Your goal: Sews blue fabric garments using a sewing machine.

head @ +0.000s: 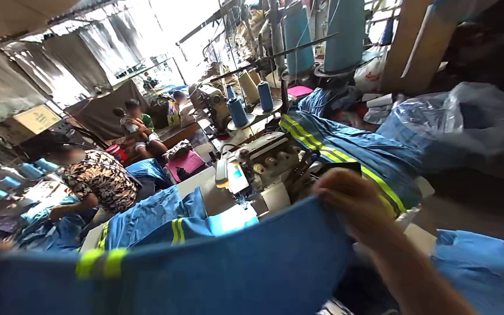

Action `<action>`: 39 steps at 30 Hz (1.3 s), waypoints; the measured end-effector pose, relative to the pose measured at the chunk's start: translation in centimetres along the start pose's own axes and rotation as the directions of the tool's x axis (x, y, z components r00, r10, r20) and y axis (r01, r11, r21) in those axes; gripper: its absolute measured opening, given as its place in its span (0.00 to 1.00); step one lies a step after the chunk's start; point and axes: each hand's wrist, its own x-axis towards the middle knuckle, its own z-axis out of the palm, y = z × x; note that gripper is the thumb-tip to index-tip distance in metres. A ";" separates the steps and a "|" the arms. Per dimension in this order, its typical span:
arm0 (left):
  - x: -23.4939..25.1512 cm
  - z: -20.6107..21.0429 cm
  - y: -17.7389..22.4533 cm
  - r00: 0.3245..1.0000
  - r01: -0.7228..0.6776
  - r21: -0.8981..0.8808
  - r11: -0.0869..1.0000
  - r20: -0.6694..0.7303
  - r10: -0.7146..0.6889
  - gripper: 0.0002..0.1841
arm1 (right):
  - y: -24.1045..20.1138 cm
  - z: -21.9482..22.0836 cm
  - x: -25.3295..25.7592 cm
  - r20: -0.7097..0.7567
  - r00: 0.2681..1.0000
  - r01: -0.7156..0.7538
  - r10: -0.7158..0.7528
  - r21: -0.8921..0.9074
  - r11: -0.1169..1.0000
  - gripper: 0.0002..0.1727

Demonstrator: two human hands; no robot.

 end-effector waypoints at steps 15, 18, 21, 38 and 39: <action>-6.8 21.9 8.2 0.714 -0.504 -0.654 0.564 0.052 0.699 0.07 | 4.7 7.1 -5.5 0.185 0.963 -0.212 0.195 0.075 0.974 0.08; -5.8 20.4 9.9 0.632 -0.507 -0.745 0.434 0.022 0.775 0.06 | 9.3 7.4 -5.8 0.128 0.929 -0.344 0.348 -0.057 0.937 0.08; -3.6 23.8 10.2 0.679 -0.565 -0.646 0.514 -0.009 0.734 0.06 | 10.9 7.8 -6.9 0.233 0.834 -0.532 0.500 0.101 0.841 0.10; 1.2 32.3 5.3 0.947 -0.125 -0.599 0.791 0.167 0.276 0.04 | 9.6 6.5 -11.8 0.308 0.654 -0.752 0.690 0.169 0.637 0.07; 0.9 32.0 5.2 0.945 -0.111 -0.613 0.782 0.179 0.275 0.04 | 9.4 6.5 -12.2 0.284 0.659 -0.749 0.696 0.165 0.641 0.06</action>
